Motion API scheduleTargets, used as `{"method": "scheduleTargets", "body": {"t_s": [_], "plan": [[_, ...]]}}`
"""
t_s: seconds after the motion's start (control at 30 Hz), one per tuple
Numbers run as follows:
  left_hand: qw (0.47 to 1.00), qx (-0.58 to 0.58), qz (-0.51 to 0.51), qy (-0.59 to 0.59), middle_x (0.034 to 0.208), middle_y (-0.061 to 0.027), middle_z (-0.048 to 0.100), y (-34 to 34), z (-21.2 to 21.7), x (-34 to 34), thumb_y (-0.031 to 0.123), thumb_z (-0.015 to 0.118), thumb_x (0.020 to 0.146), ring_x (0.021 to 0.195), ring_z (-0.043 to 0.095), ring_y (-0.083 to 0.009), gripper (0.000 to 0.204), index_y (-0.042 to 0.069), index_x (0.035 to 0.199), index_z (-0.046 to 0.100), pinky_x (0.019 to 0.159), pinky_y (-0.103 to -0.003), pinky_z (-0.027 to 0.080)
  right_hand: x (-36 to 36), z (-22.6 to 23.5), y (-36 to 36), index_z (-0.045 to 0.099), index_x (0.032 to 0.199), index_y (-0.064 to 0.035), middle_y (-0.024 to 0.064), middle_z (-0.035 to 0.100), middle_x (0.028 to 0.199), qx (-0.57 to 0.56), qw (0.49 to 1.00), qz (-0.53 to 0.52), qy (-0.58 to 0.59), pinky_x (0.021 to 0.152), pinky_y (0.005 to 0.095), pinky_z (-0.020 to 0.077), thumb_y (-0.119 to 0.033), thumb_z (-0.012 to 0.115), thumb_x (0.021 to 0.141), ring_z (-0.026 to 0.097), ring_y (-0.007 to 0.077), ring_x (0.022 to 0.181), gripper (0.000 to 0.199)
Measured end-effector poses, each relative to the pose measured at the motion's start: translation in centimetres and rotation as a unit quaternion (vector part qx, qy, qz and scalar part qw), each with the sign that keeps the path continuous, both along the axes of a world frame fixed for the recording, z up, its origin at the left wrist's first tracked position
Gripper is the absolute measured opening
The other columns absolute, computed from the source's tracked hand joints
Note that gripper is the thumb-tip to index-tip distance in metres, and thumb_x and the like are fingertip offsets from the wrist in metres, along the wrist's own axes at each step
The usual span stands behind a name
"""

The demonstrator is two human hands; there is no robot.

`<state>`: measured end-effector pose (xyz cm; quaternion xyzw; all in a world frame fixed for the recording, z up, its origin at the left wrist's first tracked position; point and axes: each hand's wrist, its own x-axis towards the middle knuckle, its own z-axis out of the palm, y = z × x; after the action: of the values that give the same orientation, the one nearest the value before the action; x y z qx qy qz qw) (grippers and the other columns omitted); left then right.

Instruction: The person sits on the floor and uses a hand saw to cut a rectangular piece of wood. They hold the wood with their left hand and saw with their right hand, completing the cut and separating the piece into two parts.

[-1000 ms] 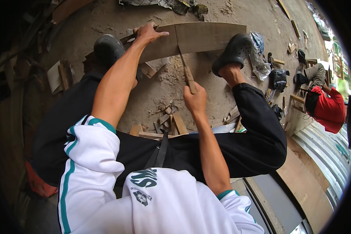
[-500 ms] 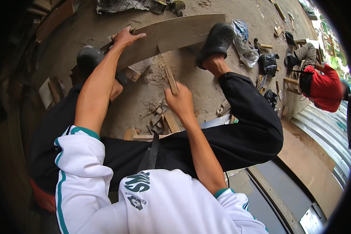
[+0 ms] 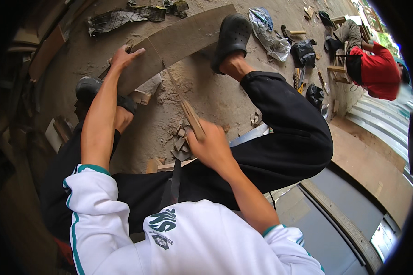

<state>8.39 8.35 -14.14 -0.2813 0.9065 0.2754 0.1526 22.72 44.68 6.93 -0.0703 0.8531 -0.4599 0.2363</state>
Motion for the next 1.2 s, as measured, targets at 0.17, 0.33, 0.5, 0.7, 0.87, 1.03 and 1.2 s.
{"method": "scheduleTargets", "body": {"t_s": [0.17, 0.33, 0.5, 0.7, 0.87, 1.03, 1.2], "plan": [[1.0, -0.012, -0.02, 0.001, 0.137, -0.0192, 0.056, 1.4, -0.4, -1.0, 0.079, 0.07, 0.061, 0.127, 0.053, -0.0329, 0.113, 0.002, 0.141, 0.047, 0.113, -0.055, 0.026, -2.2, -7.6, -0.6, 0.062, 0.084, 0.0021, 0.0265, 0.061, 0.074, 0.013, 0.999, -0.03, 0.019, 0.067, 0.0474, 0.0494, -0.017, 0.06, 0.08, 0.061, 0.046, 0.071, 0.019], [1.0, -0.002, -0.018, -0.025, 0.134, -0.0193, 0.058, 1.5, 1.1, -0.6, 0.079, 0.069, 0.061, 0.127, 0.053, -0.0349, 0.109, 0.004, 0.138, 0.051, 0.112, -0.057, 0.023, -1.8, -5.1, -2.2, 0.059, 0.081, 0.0022, 0.026, 0.06, 0.074, 0.036, 0.998, -0.023, 0.038, 0.066, 0.0474, 0.0483, -0.017, 0.06, 0.082, 0.062, 0.0449, 0.073, 0.02], [1.0, -0.012, -0.003, 0.01, 0.131, -0.02, 0.06, 0.5, 0.1, -0.2, 0.079, 0.07, 0.06, 0.124, 0.056, -0.0353, 0.106, 0.005, 0.135, 0.055, 0.109, -0.057, 0.028, 0.3, -2.2, 2.2, 0.064, 0.087, 0.0019, 0.0267, 0.063, 0.077, 0.005, 0.999, -0.019, -0.036, 0.069, 0.05, 0.0497, -0.014, 0.059, 0.08, 0.062, 0.047, 0.075, 0.018], [0.999, 0.018, -0.027, -0.004, 0.126, -0.0204, 0.063, 2.5, 2.2, -0.3, 0.079, 0.069, 0.061, 0.119, 0.059, -0.0359, 0.106, 0.005, 0.135, 0.054, 0.107, -0.053, 0.033, -3.6, -7.9, -3.9, 0.058, 0.082, 0.0031, 0.0256, 0.058, 0.072, 0.036, 0.999, -0.026, 0.031, 0.064, 0.0451, 0.0477, -0.02, 0.06, 0.082, 0.06, 0.043, 0.068, 0.023], [1.0, -0.024, -0.01, 0.016, 0.128, -0.0197, 0.062, 0.8, 0.2, -0.1, 0.079, 0.068, 0.063, 0.121, 0.058, -0.035, 0.105, 0.005, 0.136, 0.054, 0.107, -0.052, 0.035, 1.0, -1.4, 2.8, 0.06, 0.08, 0.003, 0.0251, 0.06, 0.071, 0.004, 0.999, -0.025, -0.021, 0.065, 0.0477, 0.0488, -0.014, 0.06, 0.081, 0.061, 0.0451, 0.071, 0.017], [0.999, -0.021, -0.027, 0.021, 0.131, -0.0198, 0.06, 2.4, 0.9, -0.2, 0.079, 0.067, 0.064, 0.123, 0.056, -0.0349, 0.105, 0.005, 0.137, 0.052, 0.107, -0.052, 0.035, -5.8, -8.5, -3.6, 0.06, 0.079, 0.0031, 0.0271, 0.06, 0.072, 0.036, 0.999, -0.029, -0.009, 0.065, 0.048, 0.0496, -0.015, 0.062, 0.081, 0.062, 0.0458, 0.072, 0.018], [0.999, -0.042, -0.029, -0.009, 0.132, -0.0199, 0.059, 1.5, 1.8, -0.1, 0.078, 0.067, 0.066, 0.123, 0.055, -0.0361, 0.105, 0.003, 0.137, 0.051, 0.107, -0.049, 0.037, 1.5, -3.2, 0.9, 0.059, 0.08, 0.0028, 0.0202, 0.053, 0.063, -0.005, 0.999, -0.013, 0.04, 0.058, 0.0395, 0.045, -0.013, 0.06, 0.084, 0.055, 0.0258, 0.055, 0.016]]}}
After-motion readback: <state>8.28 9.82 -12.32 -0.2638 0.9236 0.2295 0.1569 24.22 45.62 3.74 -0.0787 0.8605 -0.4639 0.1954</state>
